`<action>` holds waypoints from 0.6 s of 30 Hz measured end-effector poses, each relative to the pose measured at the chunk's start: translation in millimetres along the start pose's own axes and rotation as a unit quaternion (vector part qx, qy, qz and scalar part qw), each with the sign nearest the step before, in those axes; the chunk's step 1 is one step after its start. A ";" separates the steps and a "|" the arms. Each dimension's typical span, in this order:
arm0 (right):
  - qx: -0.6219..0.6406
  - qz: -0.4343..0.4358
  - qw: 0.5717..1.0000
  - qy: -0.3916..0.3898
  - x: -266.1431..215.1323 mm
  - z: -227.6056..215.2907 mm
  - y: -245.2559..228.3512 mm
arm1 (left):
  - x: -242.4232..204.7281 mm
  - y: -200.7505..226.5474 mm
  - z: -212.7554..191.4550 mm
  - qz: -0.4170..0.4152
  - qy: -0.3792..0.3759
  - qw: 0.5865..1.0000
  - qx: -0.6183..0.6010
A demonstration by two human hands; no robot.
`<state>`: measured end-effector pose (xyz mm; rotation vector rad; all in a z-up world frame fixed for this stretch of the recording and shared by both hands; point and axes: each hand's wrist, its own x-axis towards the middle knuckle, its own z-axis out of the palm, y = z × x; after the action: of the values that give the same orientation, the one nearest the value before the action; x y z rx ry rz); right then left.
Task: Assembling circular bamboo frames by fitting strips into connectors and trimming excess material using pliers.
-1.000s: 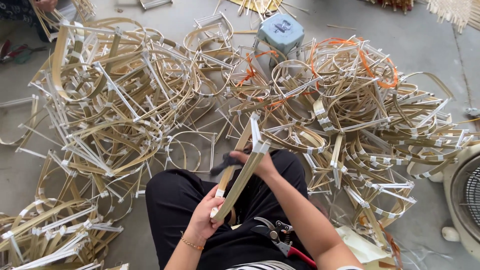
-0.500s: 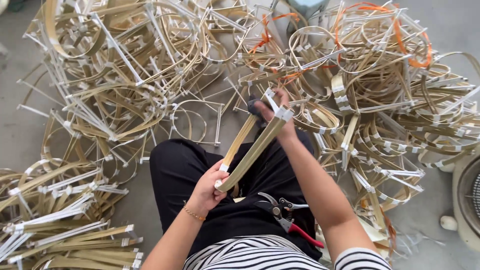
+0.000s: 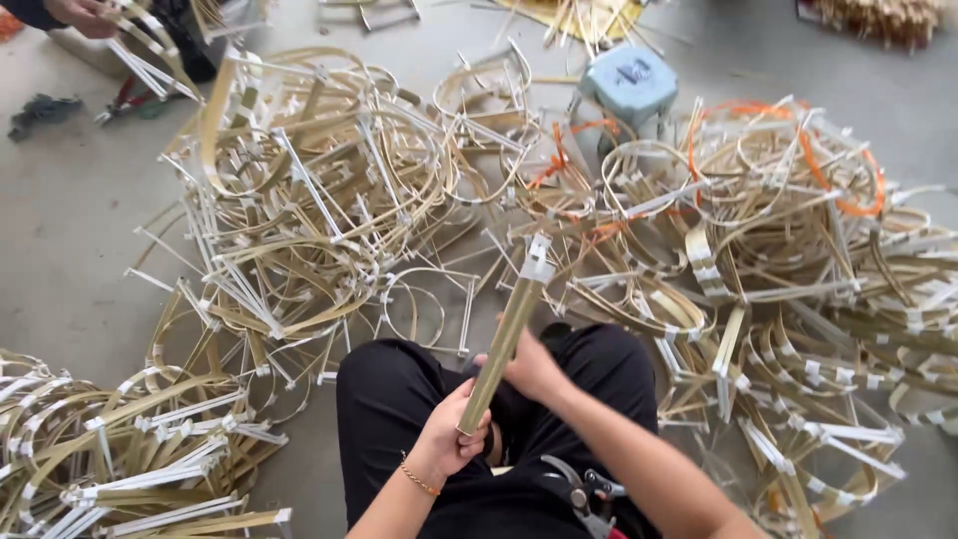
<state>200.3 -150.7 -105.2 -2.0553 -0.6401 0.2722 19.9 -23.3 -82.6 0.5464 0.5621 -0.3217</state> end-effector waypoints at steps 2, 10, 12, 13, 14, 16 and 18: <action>-0.033 -0.199 0.979 -0.027 5.8 0.9 23.0 | 1.2 -0.8 5.5 -0.001 0.008 1.000 -0.008; -0.009 0.108 0.993 -0.053 23.7 -13.1 48.4 | 4.1 -10.7 -1.8 0.008 0.001 1.000 0.005; 0.048 -0.010 0.998 -0.042 -5.6 30.6 60.0 | 28.6 -10.8 -19.1 0.015 0.010 1.000 -0.003; 0.110 -0.116 0.986 -0.044 -29.9 55.1 68.1 | 35.7 -18.1 -29.6 0.013 0.030 0.999 -0.013; 0.108 -0.115 0.986 -0.046 -21.4 41.8 59.3 | 34.5 -17.3 -22.1 0.012 0.028 0.999 -0.016; 0.003 -0.253 0.967 0.043 -13.7 25.3 40.6 | 23.1 -16.8 -13.5 0.009 0.045 0.999 -0.017; 0.109 -0.094 0.988 0.046 18.3 -11.2 26.7 | 7.2 -20.3 -14.5 -0.004 0.035 0.999 -0.003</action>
<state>229.3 -160.4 -120.6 -1.7735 -0.7104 0.1304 10.9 -32.5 -105.2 0.5520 0.6327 -0.3093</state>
